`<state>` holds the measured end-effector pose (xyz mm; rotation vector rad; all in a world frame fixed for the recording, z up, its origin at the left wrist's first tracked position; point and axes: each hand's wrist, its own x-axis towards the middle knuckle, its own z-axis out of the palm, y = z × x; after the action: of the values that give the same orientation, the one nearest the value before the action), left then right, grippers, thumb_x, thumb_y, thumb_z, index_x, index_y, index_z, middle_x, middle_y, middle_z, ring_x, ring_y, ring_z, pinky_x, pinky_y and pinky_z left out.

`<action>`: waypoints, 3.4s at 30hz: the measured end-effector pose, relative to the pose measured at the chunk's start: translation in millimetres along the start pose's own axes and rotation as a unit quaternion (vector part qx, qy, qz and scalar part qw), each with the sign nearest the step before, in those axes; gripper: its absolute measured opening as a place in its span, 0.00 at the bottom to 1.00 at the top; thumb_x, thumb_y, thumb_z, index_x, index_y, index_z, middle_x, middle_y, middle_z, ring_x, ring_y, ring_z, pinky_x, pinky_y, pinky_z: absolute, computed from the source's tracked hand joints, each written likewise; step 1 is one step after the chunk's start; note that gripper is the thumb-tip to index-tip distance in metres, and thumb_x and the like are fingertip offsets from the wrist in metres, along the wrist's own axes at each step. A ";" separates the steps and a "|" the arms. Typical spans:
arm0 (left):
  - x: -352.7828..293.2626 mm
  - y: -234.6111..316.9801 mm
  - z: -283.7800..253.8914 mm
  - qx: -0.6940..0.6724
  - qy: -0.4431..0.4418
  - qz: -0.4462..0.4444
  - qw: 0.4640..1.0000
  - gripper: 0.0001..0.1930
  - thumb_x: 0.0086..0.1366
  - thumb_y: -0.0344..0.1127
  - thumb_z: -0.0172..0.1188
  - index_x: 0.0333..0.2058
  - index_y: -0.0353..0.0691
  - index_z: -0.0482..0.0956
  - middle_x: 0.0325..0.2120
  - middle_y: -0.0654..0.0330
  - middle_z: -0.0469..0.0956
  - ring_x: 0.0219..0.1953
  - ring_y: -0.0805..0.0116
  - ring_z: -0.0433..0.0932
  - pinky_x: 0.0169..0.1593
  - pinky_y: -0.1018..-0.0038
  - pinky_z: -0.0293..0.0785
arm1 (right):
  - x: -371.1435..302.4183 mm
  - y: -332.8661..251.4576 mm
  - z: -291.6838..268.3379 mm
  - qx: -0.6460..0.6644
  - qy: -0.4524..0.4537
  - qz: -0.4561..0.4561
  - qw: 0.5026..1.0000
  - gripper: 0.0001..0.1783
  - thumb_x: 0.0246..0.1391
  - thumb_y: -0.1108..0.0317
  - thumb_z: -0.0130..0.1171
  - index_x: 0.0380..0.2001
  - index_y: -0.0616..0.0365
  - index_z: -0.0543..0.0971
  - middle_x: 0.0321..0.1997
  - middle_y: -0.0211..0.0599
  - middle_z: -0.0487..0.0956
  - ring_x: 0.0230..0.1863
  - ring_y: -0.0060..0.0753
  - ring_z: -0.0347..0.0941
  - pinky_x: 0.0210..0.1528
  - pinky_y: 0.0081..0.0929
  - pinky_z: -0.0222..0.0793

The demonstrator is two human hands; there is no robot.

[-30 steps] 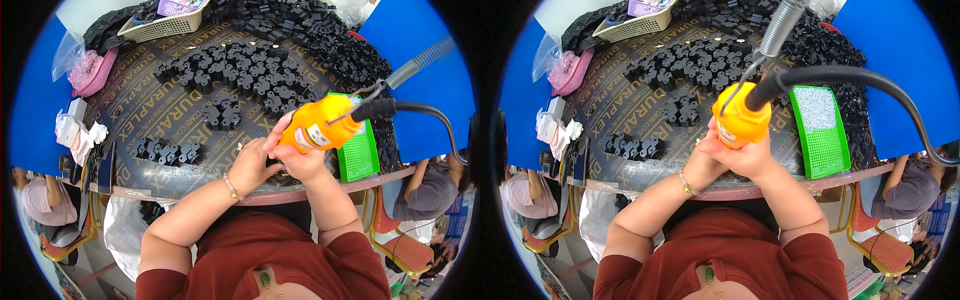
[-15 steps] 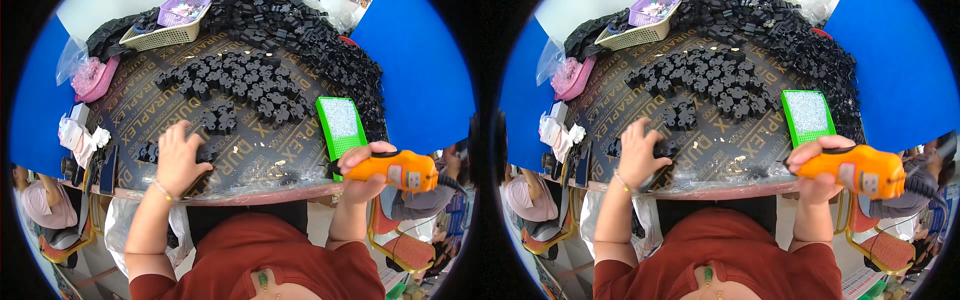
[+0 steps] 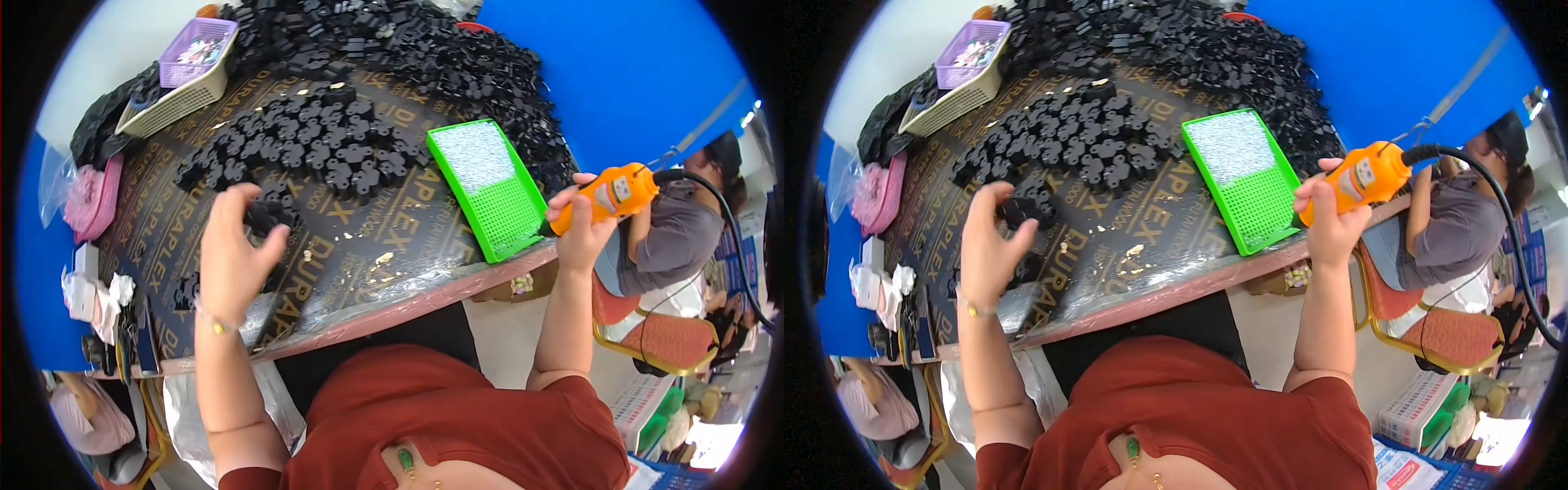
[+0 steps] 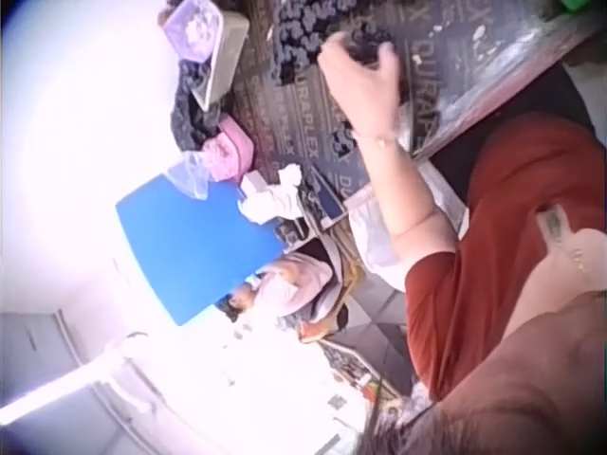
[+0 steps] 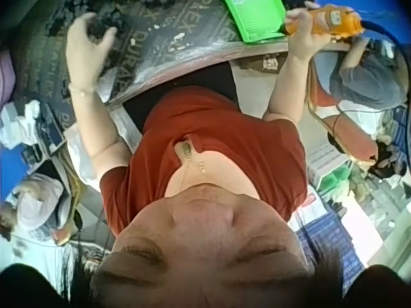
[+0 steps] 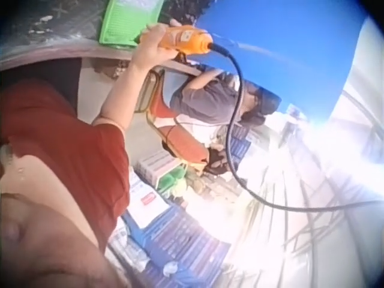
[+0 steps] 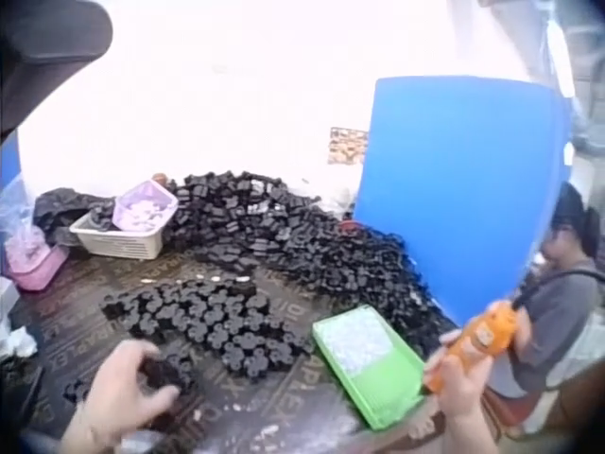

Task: Using an electric screwdriver to join black plastic components on a factory assembly line.

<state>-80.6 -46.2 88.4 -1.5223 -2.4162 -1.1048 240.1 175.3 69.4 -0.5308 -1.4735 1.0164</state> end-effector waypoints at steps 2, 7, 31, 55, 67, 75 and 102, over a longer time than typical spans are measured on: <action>-8.2 27.5 16.9 -0.036 -0.038 0.079 0.996 0.18 0.45 0.30 0.67 0.36 0.35 0.73 0.33 0.51 0.72 0.36 0.52 0.74 0.42 0.66 0.71 | -3.0 8.1 -8.3 0.008 0.001 0.002 1.000 0.14 0.56 0.71 0.55 0.43 0.67 0.69 0.24 0.35 0.76 0.21 0.21 0.71 0.27 0.17 0.68; -37.2 40.1 75.0 -0.007 -0.106 0.121 0.987 0.20 0.44 0.37 0.70 0.36 0.37 0.74 0.31 0.54 0.72 0.35 0.54 0.73 0.40 0.64 0.72 | -5.8 28.4 -7.0 0.025 -0.015 0.024 0.999 0.16 0.56 0.67 0.57 0.43 0.65 0.69 0.24 0.35 0.76 0.21 0.20 0.71 0.28 0.17 0.69; -55.6 9.4 99.3 -0.166 -0.108 0.079 0.977 0.25 0.47 0.33 0.69 0.45 0.38 0.74 0.38 0.53 0.76 0.43 0.52 0.74 0.49 0.64 0.70 | -32.6 -14.1 151.8 0.240 -0.240 0.050 0.939 0.33 0.47 0.45 0.65 0.42 0.64 0.67 0.23 0.42 0.76 0.19 0.27 0.71 0.24 0.20 0.71; -55.3 12.5 98.0 -0.172 -0.131 0.057 0.975 0.24 0.46 0.34 0.70 0.44 0.37 0.75 0.37 0.52 0.77 0.42 0.52 0.76 0.47 0.65 0.72 | -43.7 4.2 156.0 0.228 -0.206 0.104 0.946 0.28 0.50 0.57 0.65 0.45 0.65 0.67 0.25 0.40 0.77 0.21 0.26 0.72 0.26 0.19 0.70; -57.3 16.4 102.9 -0.157 -0.110 0.064 0.979 0.25 0.45 0.34 0.72 0.43 0.37 0.75 0.38 0.53 0.77 0.43 0.53 0.75 0.47 0.65 0.72 | 2.9 16.7 3.5 -0.092 -0.054 0.001 0.994 0.15 0.57 0.65 0.55 0.42 0.65 0.69 0.23 0.35 0.75 0.20 0.22 0.70 0.25 0.17 0.67; -56.8 17.0 101.4 -0.154 -0.119 0.046 0.980 0.25 0.45 0.35 0.72 0.43 0.37 0.76 0.40 0.53 0.77 0.44 0.53 0.75 0.48 0.65 0.71 | -2.8 33.3 -10.5 0.019 -0.024 -0.015 0.999 0.24 0.54 0.55 0.61 0.42 0.64 0.69 0.23 0.34 0.76 0.20 0.21 0.70 0.26 0.16 0.67; -59.1 3.9 105.8 -0.236 -0.098 0.043 0.966 0.20 0.45 0.35 0.71 0.35 0.37 0.74 0.32 0.54 0.76 0.37 0.50 0.74 0.43 0.62 0.70 | -53.9 -0.3 188.3 0.286 -0.309 0.100 0.902 0.33 0.48 0.49 0.66 0.41 0.67 0.67 0.24 0.43 0.76 0.20 0.25 0.72 0.23 0.18 0.70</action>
<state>-16.5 -25.5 -12.4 -1.9305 -2.2779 -1.6729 70.6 78.1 56.8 0.0931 -1.5665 1.8171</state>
